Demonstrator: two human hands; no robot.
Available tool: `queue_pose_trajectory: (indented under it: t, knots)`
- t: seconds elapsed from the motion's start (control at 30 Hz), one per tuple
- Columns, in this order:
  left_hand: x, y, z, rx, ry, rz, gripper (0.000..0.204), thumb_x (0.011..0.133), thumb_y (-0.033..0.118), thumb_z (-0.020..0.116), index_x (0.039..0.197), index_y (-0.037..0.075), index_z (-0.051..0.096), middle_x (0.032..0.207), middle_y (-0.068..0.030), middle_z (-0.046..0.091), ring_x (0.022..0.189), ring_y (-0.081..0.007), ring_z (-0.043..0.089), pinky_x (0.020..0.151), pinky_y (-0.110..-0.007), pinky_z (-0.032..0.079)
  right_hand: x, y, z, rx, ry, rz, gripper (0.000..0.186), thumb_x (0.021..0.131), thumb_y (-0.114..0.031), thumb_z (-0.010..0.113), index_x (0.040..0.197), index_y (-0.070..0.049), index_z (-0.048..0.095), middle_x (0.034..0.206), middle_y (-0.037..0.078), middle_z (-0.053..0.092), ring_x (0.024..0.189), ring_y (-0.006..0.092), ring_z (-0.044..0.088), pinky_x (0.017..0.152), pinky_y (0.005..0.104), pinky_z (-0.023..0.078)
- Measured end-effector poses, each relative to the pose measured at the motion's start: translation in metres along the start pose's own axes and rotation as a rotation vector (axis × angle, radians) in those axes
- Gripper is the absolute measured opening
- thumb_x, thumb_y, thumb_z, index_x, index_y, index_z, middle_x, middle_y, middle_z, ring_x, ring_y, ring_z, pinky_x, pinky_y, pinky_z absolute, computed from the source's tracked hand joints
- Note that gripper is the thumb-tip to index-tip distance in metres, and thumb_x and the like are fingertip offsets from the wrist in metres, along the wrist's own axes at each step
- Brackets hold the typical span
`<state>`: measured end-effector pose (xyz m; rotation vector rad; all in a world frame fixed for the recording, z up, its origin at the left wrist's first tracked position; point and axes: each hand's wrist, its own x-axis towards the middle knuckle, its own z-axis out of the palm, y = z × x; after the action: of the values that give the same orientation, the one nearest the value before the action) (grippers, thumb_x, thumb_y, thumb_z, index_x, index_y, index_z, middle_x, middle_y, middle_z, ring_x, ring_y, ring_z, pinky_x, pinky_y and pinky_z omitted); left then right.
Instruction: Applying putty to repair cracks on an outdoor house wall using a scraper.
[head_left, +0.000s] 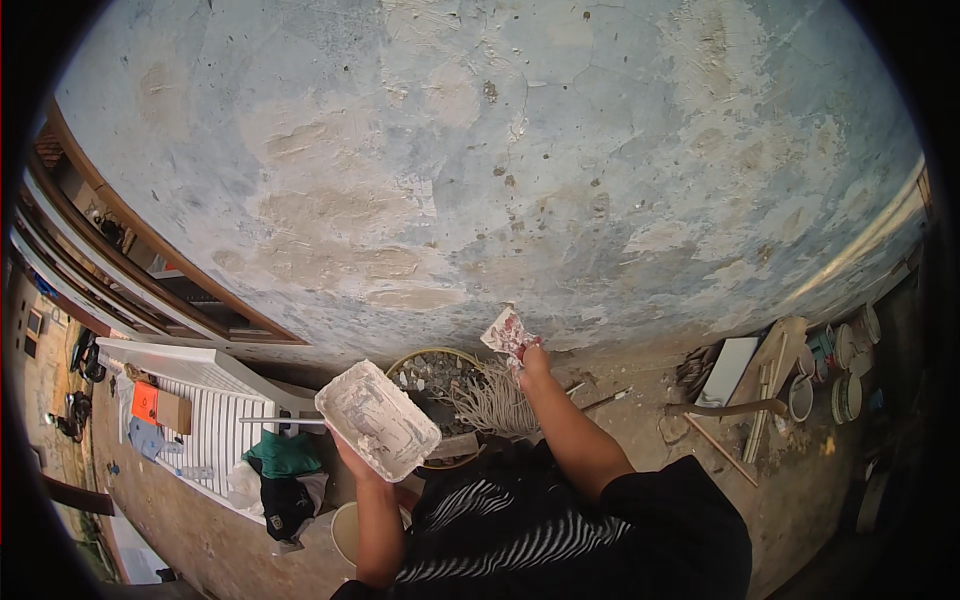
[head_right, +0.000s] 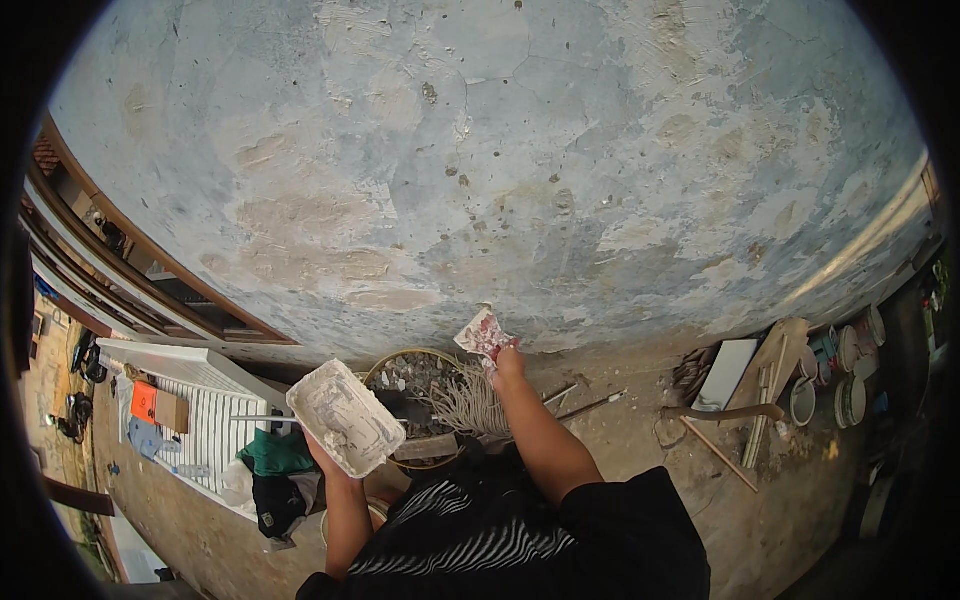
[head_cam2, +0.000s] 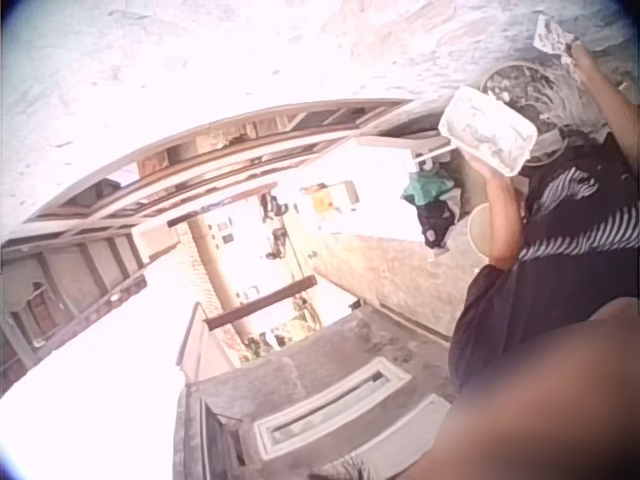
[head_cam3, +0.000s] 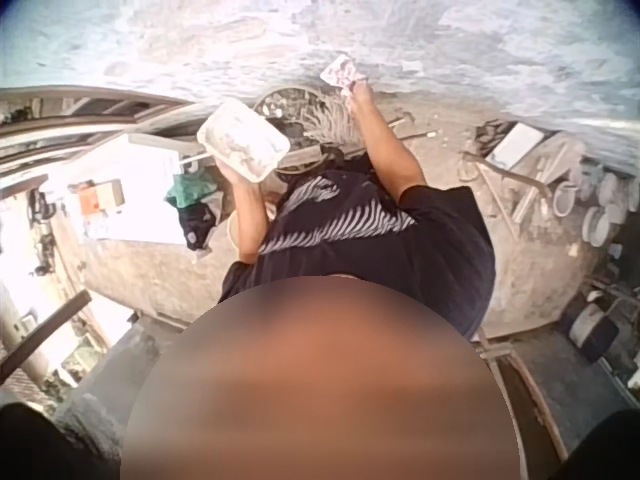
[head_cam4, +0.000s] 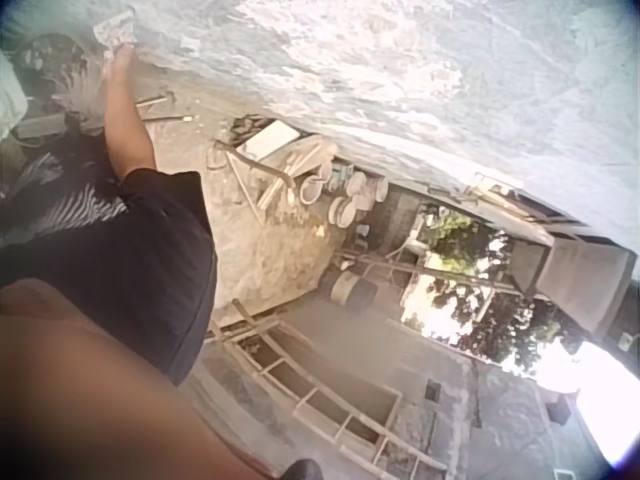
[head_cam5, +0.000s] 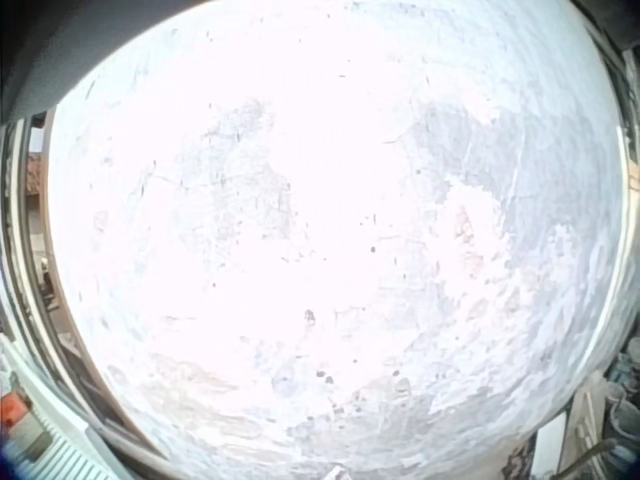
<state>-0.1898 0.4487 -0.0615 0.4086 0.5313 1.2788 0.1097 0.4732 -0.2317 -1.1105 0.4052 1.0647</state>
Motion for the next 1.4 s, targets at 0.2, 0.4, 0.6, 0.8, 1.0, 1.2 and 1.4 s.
queue_pose_trajectory:
  t: [0.2, 0.4, 0.6, 0.8, 1.0, 1.2, 1.4]
  knots:
    - [0.011, -0.016, 0.015, 0.005, 0.035, -0.032, 0.055, 0.093, 0.048, 0.033, 0.129, 0.009, 0.042, 0.121, -0.0114, 0.053, 0.104, -0.0301, 0.056, 0.087, -0.044, 0.048, 0.021, -0.002, -0.002, -0.068, 0.003, -0.096, 0.016, 0.082, -0.004, 0.044, 0.088, 0.001, 0.058, 0.078, 0.007, 0.056, 0.064, 0.0163, 0.055, 0.052, 0.0356, 0.043]
    - [0.017, -0.022, 0.011, 0.026, 0.043, -0.033, 0.055, 0.092, 0.048, 0.033, 0.130, 0.009, 0.041, 0.122, -0.0111, 0.052, 0.106, -0.0299, 0.055, 0.087, -0.045, 0.048, -0.004, -0.010, 0.006, -0.328, -0.022, -0.234, 0.016, 0.086, -0.008, 0.045, 0.088, 0.002, 0.058, 0.079, 0.007, 0.058, 0.060, 0.0158, 0.052, 0.050, 0.0349, 0.040]
    - [0.020, -0.030, 0.017, -0.023, 0.035, -0.119, 0.056, 0.092, 0.049, 0.033, 0.130, 0.009, 0.041, 0.121, -0.0122, 0.053, 0.105, -0.0310, 0.056, 0.087, -0.047, 0.048, -0.002, -0.015, 0.005, 0.156, -0.139, -0.005, 0.013, 0.088, -0.019, 0.050, 0.093, -0.012, 0.059, 0.080, 0.001, 0.059, 0.062, 0.0165, 0.053, 0.049, 0.0342, 0.039]
    - [0.013, -0.022, 0.020, -0.002, 0.042, -0.092, 0.054, 0.093, 0.047, 0.032, 0.130, 0.009, 0.041, 0.120, -0.0119, 0.053, 0.105, -0.0304, 0.056, 0.085, -0.046, 0.049, -0.009, -0.015, 0.022, 0.175, -0.131, 0.077, 0.009, 0.089, -0.020, 0.049, 0.088, -0.016, 0.057, 0.078, -0.001, 0.058, 0.062, 0.0141, 0.052, 0.049, 0.0341, 0.038]
    - [0.008, -0.021, 0.021, 0.025, 0.048, -0.059, 0.054, 0.093, 0.046, 0.033, 0.130, 0.008, 0.041, 0.121, -0.0112, 0.053, 0.106, -0.0292, 0.056, 0.087, -0.044, 0.049, -0.004, 0.001, 0.014, 0.118, -0.107, 0.059, 0.015, 0.091, -0.027, 0.047, 0.092, -0.016, 0.057, 0.076, -0.002, 0.056, 0.058, 0.0159, 0.049, 0.049, 0.0368, 0.037]
    - [-0.001, -0.012, 0.025, 0.028, -0.002, -0.033, 0.057, 0.092, 0.050, 0.035, 0.130, 0.009, 0.041, 0.124, -0.0101, 0.051, 0.110, -0.0286, 0.052, 0.091, -0.043, 0.045, -0.014, -0.013, 0.023, 0.008, -0.112, 0.033, 0.016, 0.090, -0.026, 0.045, 0.093, -0.015, 0.057, 0.081, 0.000, 0.057, 0.063, 0.0178, 0.050, 0.048, 0.0371, 0.037]
    - [-0.005, -0.011, 0.023, -0.046, -0.019, -0.008, 0.061, 0.091, 0.054, 0.033, 0.131, 0.009, 0.040, 0.125, -0.0110, 0.051, 0.108, -0.0295, 0.053, 0.091, -0.044, 0.046, 0.038, -0.013, -0.014, -0.036, -0.058, -0.005, 0.018, 0.093, -0.024, 0.042, 0.092, -0.015, 0.058, 0.076, 0.000, 0.059, 0.060, 0.0163, 0.052, 0.046, 0.0362, 0.038]
